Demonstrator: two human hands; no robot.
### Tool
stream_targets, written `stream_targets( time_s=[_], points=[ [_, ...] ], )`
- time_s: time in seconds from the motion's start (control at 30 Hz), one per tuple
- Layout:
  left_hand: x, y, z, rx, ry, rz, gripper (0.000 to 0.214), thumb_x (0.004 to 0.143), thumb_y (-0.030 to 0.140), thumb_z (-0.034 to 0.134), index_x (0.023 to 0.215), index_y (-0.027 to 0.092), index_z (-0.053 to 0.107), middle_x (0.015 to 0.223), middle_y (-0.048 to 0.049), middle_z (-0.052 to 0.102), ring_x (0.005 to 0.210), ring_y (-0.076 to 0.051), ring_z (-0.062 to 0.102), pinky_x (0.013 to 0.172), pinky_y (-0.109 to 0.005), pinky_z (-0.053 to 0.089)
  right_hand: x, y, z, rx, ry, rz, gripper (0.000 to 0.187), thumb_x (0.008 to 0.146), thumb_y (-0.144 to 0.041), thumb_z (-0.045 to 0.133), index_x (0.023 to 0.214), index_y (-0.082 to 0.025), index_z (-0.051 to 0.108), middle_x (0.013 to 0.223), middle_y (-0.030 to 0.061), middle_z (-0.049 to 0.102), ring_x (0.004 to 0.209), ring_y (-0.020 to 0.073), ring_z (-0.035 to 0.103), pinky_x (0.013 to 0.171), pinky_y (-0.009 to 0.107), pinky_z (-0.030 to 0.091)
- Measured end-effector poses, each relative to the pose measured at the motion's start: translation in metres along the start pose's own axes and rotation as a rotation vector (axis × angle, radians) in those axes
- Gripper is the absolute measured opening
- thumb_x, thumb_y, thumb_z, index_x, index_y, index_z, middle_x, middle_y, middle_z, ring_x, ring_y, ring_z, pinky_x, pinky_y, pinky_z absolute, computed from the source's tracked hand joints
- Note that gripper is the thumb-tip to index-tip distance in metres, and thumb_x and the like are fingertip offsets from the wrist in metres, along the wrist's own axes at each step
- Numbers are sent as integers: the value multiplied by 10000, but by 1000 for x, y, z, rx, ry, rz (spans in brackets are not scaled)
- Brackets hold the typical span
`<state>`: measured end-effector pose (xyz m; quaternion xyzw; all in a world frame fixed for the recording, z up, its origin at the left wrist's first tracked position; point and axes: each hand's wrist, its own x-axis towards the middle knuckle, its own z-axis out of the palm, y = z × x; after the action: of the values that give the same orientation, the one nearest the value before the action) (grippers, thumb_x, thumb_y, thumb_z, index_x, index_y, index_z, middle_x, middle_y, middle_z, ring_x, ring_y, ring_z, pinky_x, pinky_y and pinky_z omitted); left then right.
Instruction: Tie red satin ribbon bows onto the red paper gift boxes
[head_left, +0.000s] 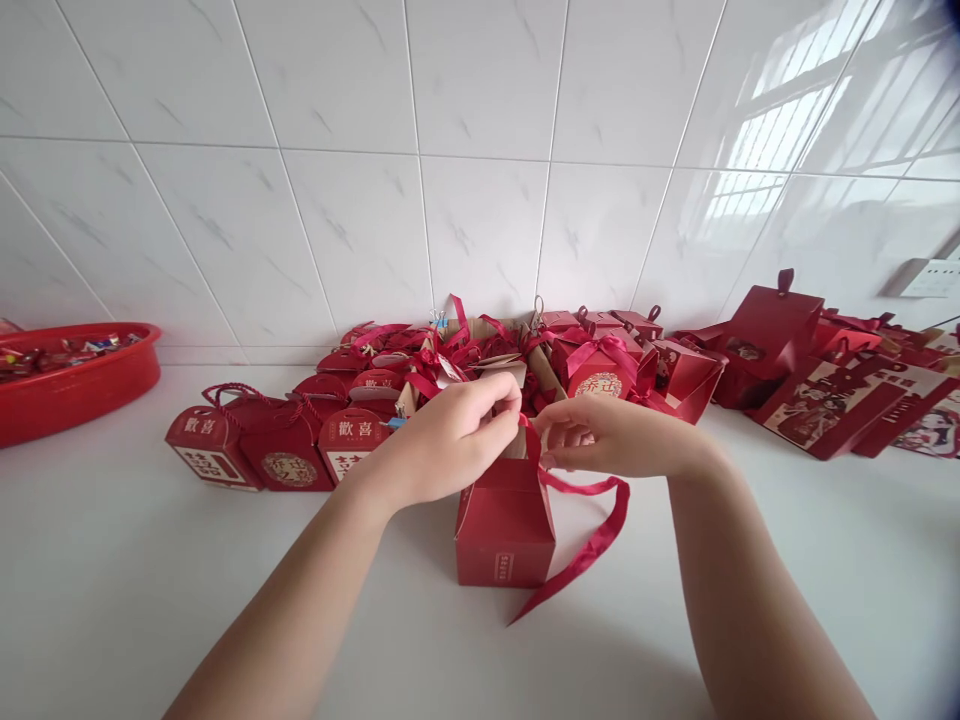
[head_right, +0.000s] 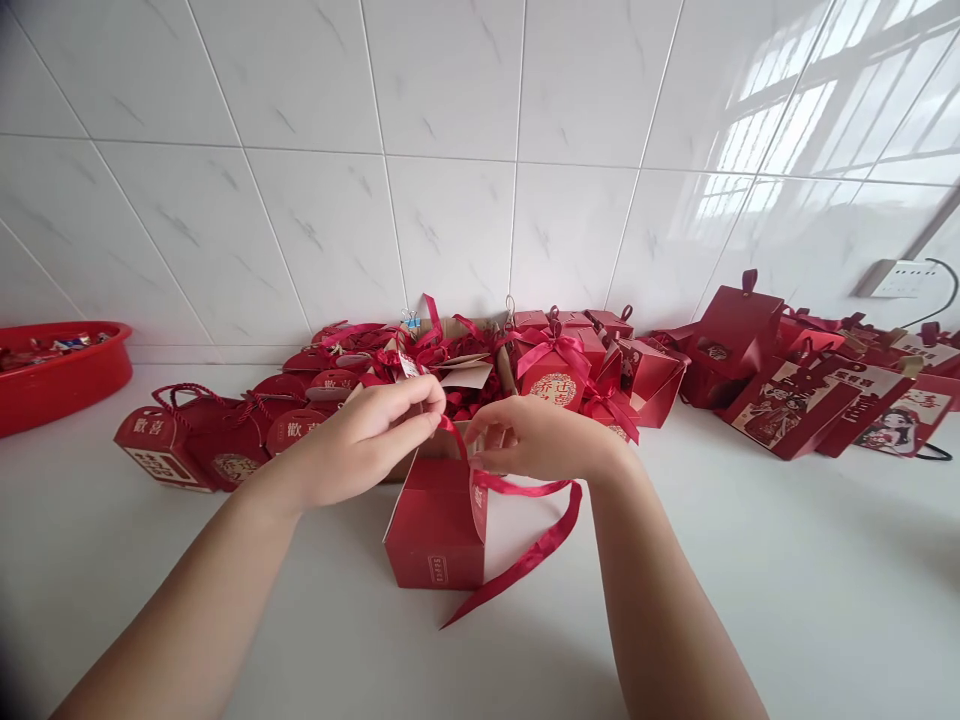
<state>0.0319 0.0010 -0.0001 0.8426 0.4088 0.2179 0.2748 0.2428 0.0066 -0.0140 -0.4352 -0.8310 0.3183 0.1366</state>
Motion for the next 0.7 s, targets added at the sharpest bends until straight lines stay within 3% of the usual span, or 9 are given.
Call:
stream_targets(
  time_s=[0.13, 0.23, 0.37, 0.53, 0.7],
  points=[
    [-15, 13, -6, -190, -47, 26, 169, 893, 299, 387, 754, 211, 426, 670, 35, 385, 568, -100, 327, 511, -248, 291, -2, -3, 0, 208, -65, -201, 214, 831, -378, 599, 921, -185, 617, 642, -35, 488, 558, 84, 427, 485, 209, 351],
    [-22, 17, -8, -224, -12, 42, 172, 887, 301, 420, 748, 204, 453, 667, 28, 388, 589, -102, 354, 521, -244, 309, -6, -7, -1, 341, -94, -348, 184, 852, -340, 591, 870, -157, 606, 666, -26, 509, 597, 82, 460, 537, 214, 395],
    [-25, 14, -15, -195, -44, -11, 215, 885, 363, 424, 754, 199, 471, 658, 18, 420, 589, -106, 393, 516, -244, 331, -15, -14, -3, 391, 30, -415, 129, 874, -277, 569, 812, -165, 589, 751, 11, 536, 692, 109, 504, 620, 250, 437],
    [-30, 3, -27, 70, -147, -89, 294, 850, 456, 453, 709, 209, 527, 644, 15, 481, 573, -116, 425, 490, -244, 317, -30, -16, -8, 369, 215, -515, 149, 888, -214, 543, 758, -188, 610, 746, 8, 523, 697, 114, 507, 643, 266, 427],
    [-32, -6, -29, 382, -272, -290, 374, 772, 544, 491, 599, 217, 546, 548, 0, 516, 465, -135, 427, 417, -260, 253, -42, -13, -10, 343, 377, -678, 130, 877, -220, 538, 790, -242, 633, 691, 24, 534, 702, 159, 512, 617, 313, 424]
  ],
)
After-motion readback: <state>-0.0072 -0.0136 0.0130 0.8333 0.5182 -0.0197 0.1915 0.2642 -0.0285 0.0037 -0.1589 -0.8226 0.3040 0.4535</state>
